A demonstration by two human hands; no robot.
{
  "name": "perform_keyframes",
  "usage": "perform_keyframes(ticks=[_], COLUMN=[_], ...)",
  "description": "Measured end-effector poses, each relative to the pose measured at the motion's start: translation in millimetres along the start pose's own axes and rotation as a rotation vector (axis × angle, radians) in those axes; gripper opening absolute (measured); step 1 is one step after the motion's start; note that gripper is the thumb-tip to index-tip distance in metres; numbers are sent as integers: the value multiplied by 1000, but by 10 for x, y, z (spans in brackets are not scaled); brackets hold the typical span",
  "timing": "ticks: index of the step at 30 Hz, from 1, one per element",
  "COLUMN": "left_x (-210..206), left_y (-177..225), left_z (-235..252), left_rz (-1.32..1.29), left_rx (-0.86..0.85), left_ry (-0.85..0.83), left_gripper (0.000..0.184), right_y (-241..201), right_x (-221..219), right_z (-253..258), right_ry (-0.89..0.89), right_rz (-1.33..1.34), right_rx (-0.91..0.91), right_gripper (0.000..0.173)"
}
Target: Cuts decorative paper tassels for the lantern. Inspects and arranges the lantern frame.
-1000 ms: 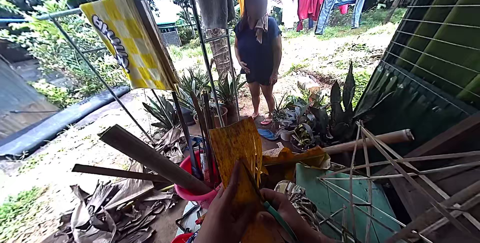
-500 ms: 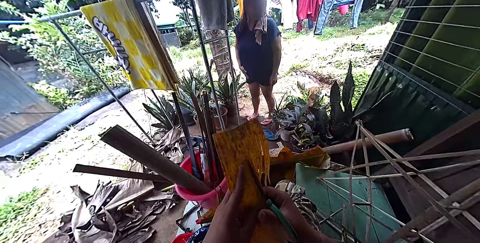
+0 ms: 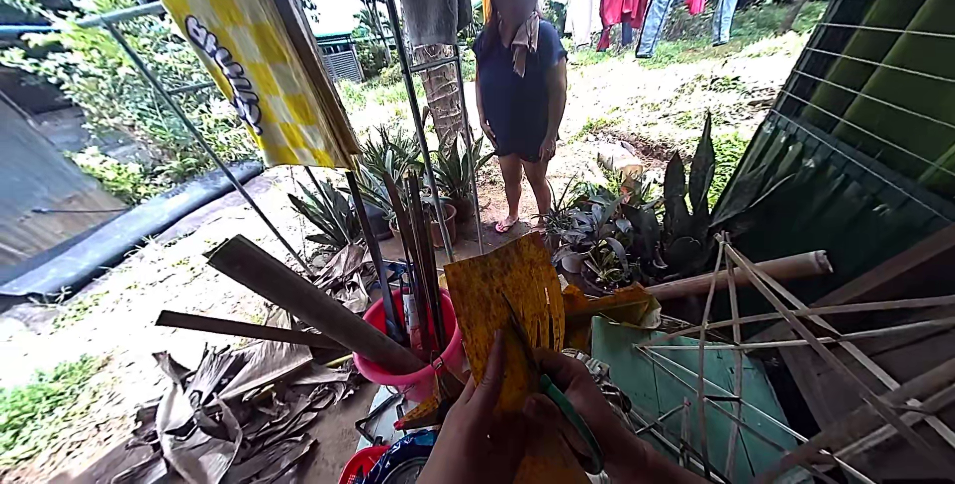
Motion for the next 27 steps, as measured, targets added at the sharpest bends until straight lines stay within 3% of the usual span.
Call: perform_keyframes(ticks=[27], left_x=[-229], left_y=[-35], left_z=[-236], left_rz=[-34], left_rx=[54], left_ry=[17], left_gripper=[87], right_y=[-28], right_x=[0], right_z=[114], right_ry=[30], right_rz=[8], right_rx=[-7], right_gripper=[31])
Point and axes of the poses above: each hand's wrist, its own z-axis towards the middle knuckle, its own x-axis out of the back of the hand, y = z × x, the point moved 2 cm from there along z, towards the middle knuckle, and after that the axes turned 9 degrees about -z, right-handed, at the moved point
